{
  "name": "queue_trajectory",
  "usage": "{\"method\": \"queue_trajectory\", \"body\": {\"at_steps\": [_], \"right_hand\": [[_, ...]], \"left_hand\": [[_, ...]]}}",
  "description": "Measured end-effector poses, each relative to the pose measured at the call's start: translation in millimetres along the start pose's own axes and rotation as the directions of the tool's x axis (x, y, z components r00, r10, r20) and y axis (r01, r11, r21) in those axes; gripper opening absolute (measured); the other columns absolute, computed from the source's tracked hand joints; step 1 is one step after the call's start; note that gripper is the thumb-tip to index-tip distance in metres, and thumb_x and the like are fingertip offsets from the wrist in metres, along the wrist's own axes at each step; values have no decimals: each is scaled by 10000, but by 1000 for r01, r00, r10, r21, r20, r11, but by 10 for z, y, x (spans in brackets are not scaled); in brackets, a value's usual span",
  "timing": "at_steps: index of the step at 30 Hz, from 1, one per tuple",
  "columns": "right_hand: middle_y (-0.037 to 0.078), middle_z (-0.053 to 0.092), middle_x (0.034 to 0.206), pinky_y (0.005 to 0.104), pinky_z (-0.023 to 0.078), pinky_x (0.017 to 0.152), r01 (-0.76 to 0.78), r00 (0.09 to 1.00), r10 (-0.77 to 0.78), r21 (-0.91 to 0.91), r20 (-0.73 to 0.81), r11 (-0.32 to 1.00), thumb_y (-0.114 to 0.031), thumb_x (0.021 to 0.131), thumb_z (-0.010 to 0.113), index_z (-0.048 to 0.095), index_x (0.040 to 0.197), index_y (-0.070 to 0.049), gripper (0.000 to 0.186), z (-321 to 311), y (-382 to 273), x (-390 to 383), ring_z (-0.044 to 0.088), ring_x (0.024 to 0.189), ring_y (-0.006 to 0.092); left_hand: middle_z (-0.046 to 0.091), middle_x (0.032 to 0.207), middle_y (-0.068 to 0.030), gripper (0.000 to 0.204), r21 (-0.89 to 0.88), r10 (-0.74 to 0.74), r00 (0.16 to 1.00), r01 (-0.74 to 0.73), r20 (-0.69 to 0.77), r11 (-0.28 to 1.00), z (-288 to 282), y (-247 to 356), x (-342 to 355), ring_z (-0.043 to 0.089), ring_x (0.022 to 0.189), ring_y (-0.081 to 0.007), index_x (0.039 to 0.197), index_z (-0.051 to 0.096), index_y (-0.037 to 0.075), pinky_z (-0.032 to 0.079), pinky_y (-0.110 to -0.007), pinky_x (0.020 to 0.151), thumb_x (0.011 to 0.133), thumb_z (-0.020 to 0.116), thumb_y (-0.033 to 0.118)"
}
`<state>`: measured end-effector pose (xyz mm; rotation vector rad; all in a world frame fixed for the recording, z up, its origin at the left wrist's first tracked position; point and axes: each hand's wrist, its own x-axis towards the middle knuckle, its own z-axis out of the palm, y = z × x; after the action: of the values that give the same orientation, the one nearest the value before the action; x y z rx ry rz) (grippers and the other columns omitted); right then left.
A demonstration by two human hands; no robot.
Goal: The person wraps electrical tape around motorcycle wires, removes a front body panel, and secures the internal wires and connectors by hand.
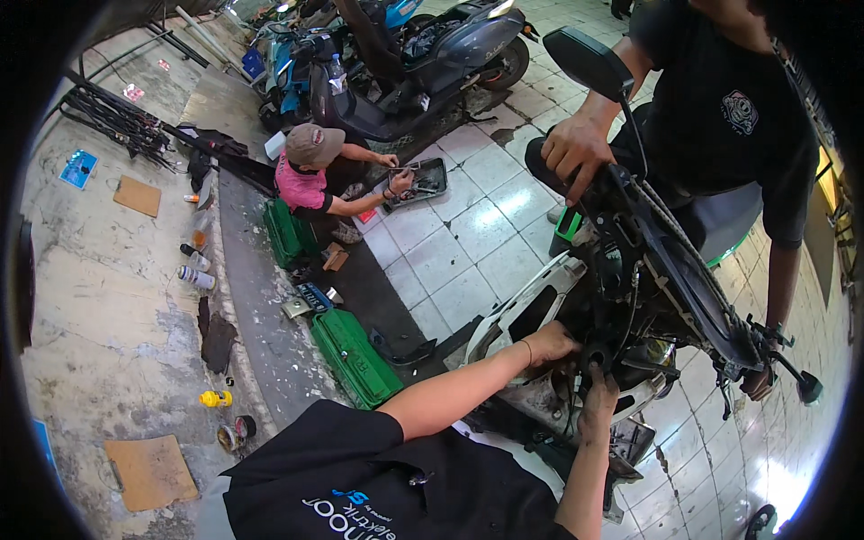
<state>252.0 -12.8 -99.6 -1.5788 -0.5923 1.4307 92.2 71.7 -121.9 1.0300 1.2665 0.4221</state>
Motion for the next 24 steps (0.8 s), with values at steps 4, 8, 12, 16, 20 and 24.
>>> {"method": "queue_trajectory", "body": {"at_steps": [4,8,12,16,20,24], "right_hand": [[92,635,1069,343,469,883,-120,993,118,112,30,986,-180,906,637,604,1167,10,324,15,-63,-24,602,941,200],[101,643,1115,348,489,868,-67,995,72,-87,64,994,-130,890,635,602,1187,3,327,-31,-74,-3,612,959,199],[98,645,1135,324,503,847,92,993,-74,-209,93,974,-84,879,634,592,1199,9,336,18,-114,-7,624,949,195],[70,641,1037,291,535,676,44,999,-40,-160,27,986,-51,903,623,582,1207,-20,308,42,-149,-39,614,852,175],[79,614,1090,372,574,682,-27,1000,27,-37,6,999,-60,934,585,547,1246,-63,315,-10,62,-13,630,935,228],[77,603,1131,384,583,719,21,1000,-19,-93,21,995,-64,944,571,529,1260,-73,320,3,93,-5,616,987,219]], "left_hand": [[672,706,-161,291,-28,20,998,-18,54,999,13,-150,163,617,612,-232,759,684,-112,502,-379,586,725,737,172],[655,685,-180,283,141,13,999,-8,-34,990,54,-112,203,625,627,-249,732,665,-119,500,-399,590,694,739,152],[651,697,-212,224,183,52,995,-35,-89,982,126,-129,181,636,664,-278,732,661,-119,504,-408,612,691,679,101],[681,903,-299,251,192,-70,998,70,-5,979,49,125,40,686,917,-409,846,686,-124,537,-418,750,667,675,51],[677,888,-303,263,82,-55,995,62,-85,995,91,-62,150,685,905,-410,842,683,-126,534,-417,747,663,687,66],[687,907,-295,337,80,-35,999,38,-29,996,56,-61,139,696,884,-373,864,681,-140,532,-419,734,701,707,154]]}}
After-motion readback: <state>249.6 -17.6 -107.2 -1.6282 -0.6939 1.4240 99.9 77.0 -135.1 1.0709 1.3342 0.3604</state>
